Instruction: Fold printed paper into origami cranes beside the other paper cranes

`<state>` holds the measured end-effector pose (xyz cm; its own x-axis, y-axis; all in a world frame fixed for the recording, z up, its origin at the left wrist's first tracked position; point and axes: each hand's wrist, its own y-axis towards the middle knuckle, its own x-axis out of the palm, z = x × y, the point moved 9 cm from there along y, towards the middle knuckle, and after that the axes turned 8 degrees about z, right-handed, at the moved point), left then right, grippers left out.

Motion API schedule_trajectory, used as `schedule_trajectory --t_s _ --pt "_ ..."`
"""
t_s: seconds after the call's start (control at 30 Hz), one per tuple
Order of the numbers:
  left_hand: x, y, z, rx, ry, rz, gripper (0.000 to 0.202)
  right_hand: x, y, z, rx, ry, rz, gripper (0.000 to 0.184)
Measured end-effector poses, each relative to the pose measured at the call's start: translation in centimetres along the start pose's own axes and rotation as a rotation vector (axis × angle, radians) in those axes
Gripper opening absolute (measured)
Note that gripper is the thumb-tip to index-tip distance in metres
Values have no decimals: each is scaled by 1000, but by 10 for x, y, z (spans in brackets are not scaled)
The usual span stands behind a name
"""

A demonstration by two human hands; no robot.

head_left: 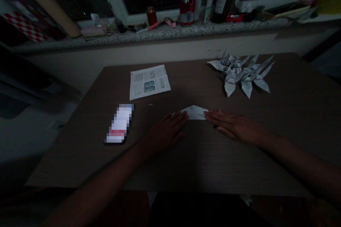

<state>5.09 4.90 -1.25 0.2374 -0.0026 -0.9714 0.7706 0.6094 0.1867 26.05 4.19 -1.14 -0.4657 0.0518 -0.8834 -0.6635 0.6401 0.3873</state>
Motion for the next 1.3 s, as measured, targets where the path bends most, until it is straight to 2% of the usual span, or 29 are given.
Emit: schedule_trajectory --t_s 0.23,0.33,0.5,0.83,0.93,1.1,1.3 --pt "-5 5 4 7 44 28 61 4 3 -11 -26 -71 -33 55" --pt "-9 8 12 19 61 65 62 4 8 -20 -6 -99 -29 51" --pt "-6 8 25 45 5 54 60 7 14 -38 26 -155 -26 53" --pt "-11 9 16 -24 -39 85 50 8 26 -74 -32 104 -31 49" --pt "-12 10 13 -32 -68 103 48 4 34 -67 -27 166 2 44" --pt "-13 11 9 -19 -132 118 40 1 44 -34 32 114 85 39" --pt "-14 15 1 -17 -118 118 38 15 47 -22 -7 1 29 32"
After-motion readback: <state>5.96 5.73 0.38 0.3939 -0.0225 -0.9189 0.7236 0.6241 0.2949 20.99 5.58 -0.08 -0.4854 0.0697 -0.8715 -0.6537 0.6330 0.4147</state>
